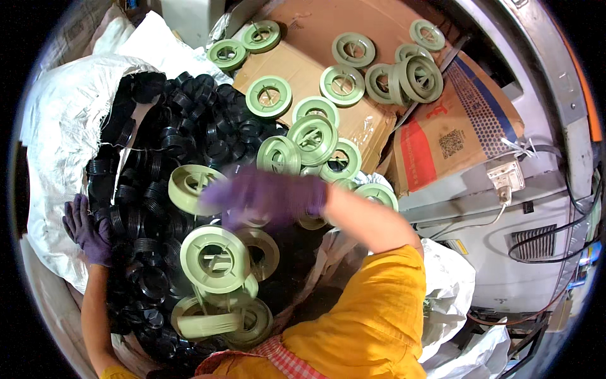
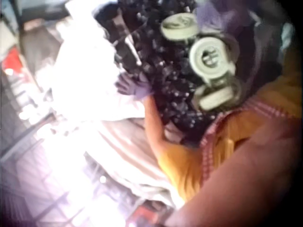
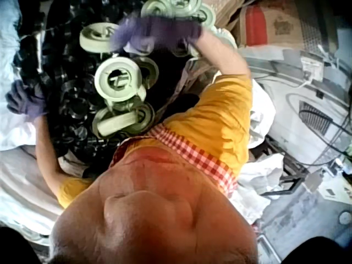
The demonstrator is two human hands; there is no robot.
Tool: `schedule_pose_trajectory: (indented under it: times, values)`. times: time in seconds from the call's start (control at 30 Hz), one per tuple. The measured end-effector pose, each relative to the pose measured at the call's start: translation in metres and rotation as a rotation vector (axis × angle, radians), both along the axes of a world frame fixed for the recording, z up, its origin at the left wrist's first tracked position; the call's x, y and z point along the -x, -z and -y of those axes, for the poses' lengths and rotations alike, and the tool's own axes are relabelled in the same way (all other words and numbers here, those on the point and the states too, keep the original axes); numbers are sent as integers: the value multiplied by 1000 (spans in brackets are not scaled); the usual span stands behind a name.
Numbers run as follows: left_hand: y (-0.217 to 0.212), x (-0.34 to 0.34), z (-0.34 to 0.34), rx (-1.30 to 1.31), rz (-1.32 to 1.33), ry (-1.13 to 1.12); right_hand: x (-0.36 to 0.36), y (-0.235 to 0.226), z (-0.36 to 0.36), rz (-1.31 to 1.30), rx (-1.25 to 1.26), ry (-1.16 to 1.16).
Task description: The person picks up green plastic components one at a time from a large white bag, holds them with both hands to move a smaller black part inside the component, and then places the components into another large white bag.
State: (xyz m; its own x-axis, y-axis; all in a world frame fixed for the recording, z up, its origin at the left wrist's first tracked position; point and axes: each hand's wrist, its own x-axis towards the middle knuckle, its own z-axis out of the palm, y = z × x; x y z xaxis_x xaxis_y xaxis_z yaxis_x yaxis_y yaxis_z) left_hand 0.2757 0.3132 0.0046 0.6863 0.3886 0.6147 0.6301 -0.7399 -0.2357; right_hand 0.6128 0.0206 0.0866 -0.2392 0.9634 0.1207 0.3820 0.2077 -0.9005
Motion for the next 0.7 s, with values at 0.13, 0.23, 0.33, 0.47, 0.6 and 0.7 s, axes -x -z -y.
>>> schedule_pose_trajectory:
  times: [0.13,0.23,0.33,0.47,0.6,0.7]
  values:
    - [-1,-12,0,-4,-22,5,-193,51,24,941,-102,1310]
    - [0,-6,-2,-17,-55,-12,-262,68,52,1163,281,1722]
    - [2,1,-5,-27,-79,7,-282,72,55,904,487,1691]
    - [-1,8,-6,-54,-134,19,-296,72,41,663,689,1619]
    - [0,6,-9,-50,-140,37,-318,112,43,1084,569,1812]
    - [2,8,-9,-69,-137,39,-306,94,29,647,784,1659]
